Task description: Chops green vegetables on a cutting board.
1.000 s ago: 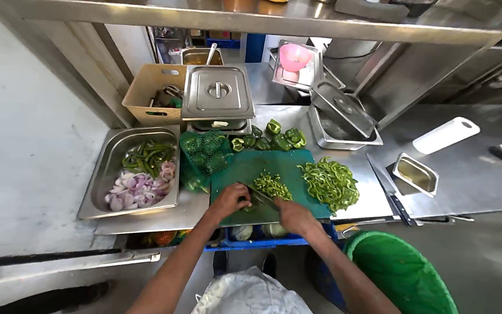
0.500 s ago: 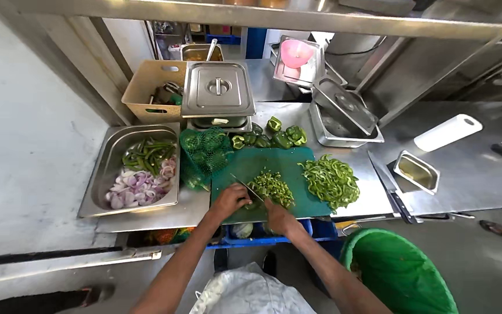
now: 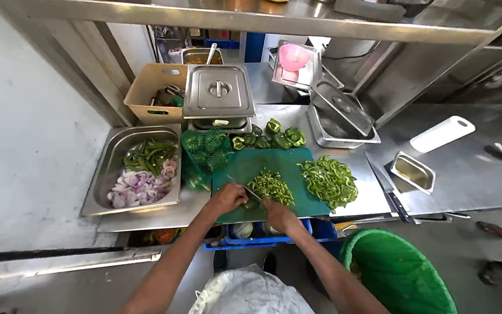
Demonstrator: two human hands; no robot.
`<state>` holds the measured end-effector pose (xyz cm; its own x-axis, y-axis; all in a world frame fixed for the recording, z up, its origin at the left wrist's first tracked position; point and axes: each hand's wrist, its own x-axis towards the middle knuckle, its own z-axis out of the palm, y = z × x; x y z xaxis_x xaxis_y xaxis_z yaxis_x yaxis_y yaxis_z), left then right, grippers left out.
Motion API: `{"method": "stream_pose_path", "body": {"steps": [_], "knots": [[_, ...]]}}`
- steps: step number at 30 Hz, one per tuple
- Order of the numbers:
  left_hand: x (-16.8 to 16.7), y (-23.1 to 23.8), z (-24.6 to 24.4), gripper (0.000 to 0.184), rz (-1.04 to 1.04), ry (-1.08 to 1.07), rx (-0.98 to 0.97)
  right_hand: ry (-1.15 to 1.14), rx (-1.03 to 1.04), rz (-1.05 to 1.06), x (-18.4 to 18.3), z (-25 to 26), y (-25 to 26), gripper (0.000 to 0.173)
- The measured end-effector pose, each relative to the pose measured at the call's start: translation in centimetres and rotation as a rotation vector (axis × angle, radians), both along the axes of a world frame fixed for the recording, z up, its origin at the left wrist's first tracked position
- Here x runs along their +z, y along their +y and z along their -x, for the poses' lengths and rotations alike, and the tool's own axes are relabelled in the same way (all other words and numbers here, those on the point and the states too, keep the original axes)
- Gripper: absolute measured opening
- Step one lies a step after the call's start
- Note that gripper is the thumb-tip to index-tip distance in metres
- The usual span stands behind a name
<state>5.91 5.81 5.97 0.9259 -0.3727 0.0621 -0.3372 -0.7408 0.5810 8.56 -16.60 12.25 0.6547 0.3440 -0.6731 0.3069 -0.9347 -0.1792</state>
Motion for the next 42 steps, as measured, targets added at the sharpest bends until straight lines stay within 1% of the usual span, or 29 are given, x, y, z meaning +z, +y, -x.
{"method": "stream_pose_path", "body": {"steps": [3, 4, 5, 6, 8, 9, 10, 13, 14, 15, 16, 18, 19, 22, 23, 24, 25, 27, 28, 29, 32, 33, 34, 36, 37, 39, 42], "knots": [[-0.7, 0.2, 0.5, 0.009, 0.022, -0.064, -0.007, -0.025, 0.03, 0.056, 3.6, 0.1, -0.5, 0.053], [-0.8, 0.2, 0.5, 0.009, 0.03, -0.082, -0.004, -0.043, 0.046, 0.067, 4.4, 0.3, -0.6, 0.051], [-1.0, 0.2, 0.7, 0.008, 0.045, -0.094, 0.002, -0.049, 0.053, 0.066, 4.4, 0.7, -0.6, 0.048], [-1.3, 0.1, 0.8, 0.008, 0.058, -0.092, 0.011, -0.048, 0.037, 0.042, 3.3, 1.1, -0.4, 0.049], [-1.5, 0.0, 1.0, 0.009, 0.06, -0.078, 0.027, -0.011, -0.01, -0.007, 0.2, 1.4, 0.4, 0.057], [-1.5, 0.0, 1.0, 0.009, 0.058, -0.077, 0.032, -0.005, -0.011, -0.008, -0.3, 1.1, 0.6, 0.056], [-1.4, -0.1, 1.0, 0.009, 0.056, -0.076, 0.037, -0.011, -0.004, 0.012, 0.3, 0.8, 0.7, 0.054], [-1.3, -0.1, 1.6, 0.008, 0.06, -0.076, 0.053, -0.029, 0.021, 0.047, 4.1, 0.9, 0.1, 0.051], [-1.3, -0.1, 1.7, 0.008, 0.066, -0.084, 0.06, -0.039, 0.025, 0.041, 4.5, 1.0, -0.1, 0.049], [-1.4, -0.3, 1.9, 0.007, 0.073, -0.089, 0.066, -0.042, 0.025, 0.035, 3.9, 1.4, 0.0, 0.05], [-1.6, -0.4, 2.1, 0.007, 0.081, -0.105, 0.073, -0.026, 0.012, 0.021, 2.5, 1.7, 0.3, 0.054], [-2.0, -0.3, 2.3, 0.006, 0.087, -0.124, 0.082, 0.016, -0.01, -0.013, -0.5, 1.6, 0.9, 0.055], [-2.0, -0.3, 2.3, 0.006, 0.088, -0.131, 0.086, 0.016, -0.008, -0.005, -0.5, 1.4, 1.0, 0.055], [-2.4, -0.2, 2.7, 0.005, 0.1, -0.187, 0.096, -0.022, 0.017, 0.042, 3.3, 1.4, 0.5, 0.051], [-2.5, -0.2, 2.6, 0.006, 0.102, -0.204, 0.098, -0.039, 0.027, 0.045, 4.2, 1.4, 0.3, 0.048], [-2.5, -0.4, 2.6, 0.006, 0.101, -0.201, 0.102, -0.044, 0.03, 0.052, 4.3, 1.6, 0.3, 0.047], [-2.4, -0.5, 2.8, 0.007, 0.098, -0.178, 0.107, -0.035, 0.023, 0.052, 3.3, 1.8, 0.6, 0.049], [-2.5, -0.6, 2.9, 0.007, 0.097, -0.163, 0.12, -0.003, 0.013, 0.026, -0.3, 1.8, 1.1, 0.054], [-2.6, -0.6, 2.9, 0.007, 0.099, -0.167, 0.126, -0.011, 0.015, 0.016, -0.8, 1.6, 1.2, 0.053], [-2.7, -0.6, 2.9, 0.007, 0.103, -0.183, 0.133, -0.02, 0.025, 0.022, -0.1, 1.4, 1.2, 0.051], [-3.0, -0.6, 3.1, 0.007, 0.102, -0.204, 0.133, -0.035, 0.038, 0.054, 4.0, 1.8, 0.6, 0.046], [-3.1, -0.6, 3.1, 0.007, 0.109, -0.212, 0.139, -0.037, 0.042, 0.058, 4.3, 1.9, 0.6, 0.045], [-3.4, -0.7, 3.3, 0.007, 0.117, -0.218, 0.145, -0.026, 0.037, 0.054, 3.6, 2.2, 0.7, 0.048], [-4.0, -0.8, 3.5, 0.007, 0.131, -0.243, 0.154, 0.01, 0.01, 0.005, -0.3, 2.6, 1.0, 0.056], [-4.0, -0.8, 3.5, 0.007, 0.129, -0.251, 0.157, 0.018, -0.003, -0.022, -1.4, 2.4, 1.1, 0.055], [-3.9, -0.7, 3.4, 0.008, 0.115, -0.254, 0.158, 0.035, 0.009, -0.037, -1.6, 1.5, 0.8, 0.049], [-3.1, -0.6, 2.7, 0.013, 0.072, -0.188, 0.116, 0.034, -0.037, -0.054, -0.6, 0.5, -0.2, 0.048]]}}
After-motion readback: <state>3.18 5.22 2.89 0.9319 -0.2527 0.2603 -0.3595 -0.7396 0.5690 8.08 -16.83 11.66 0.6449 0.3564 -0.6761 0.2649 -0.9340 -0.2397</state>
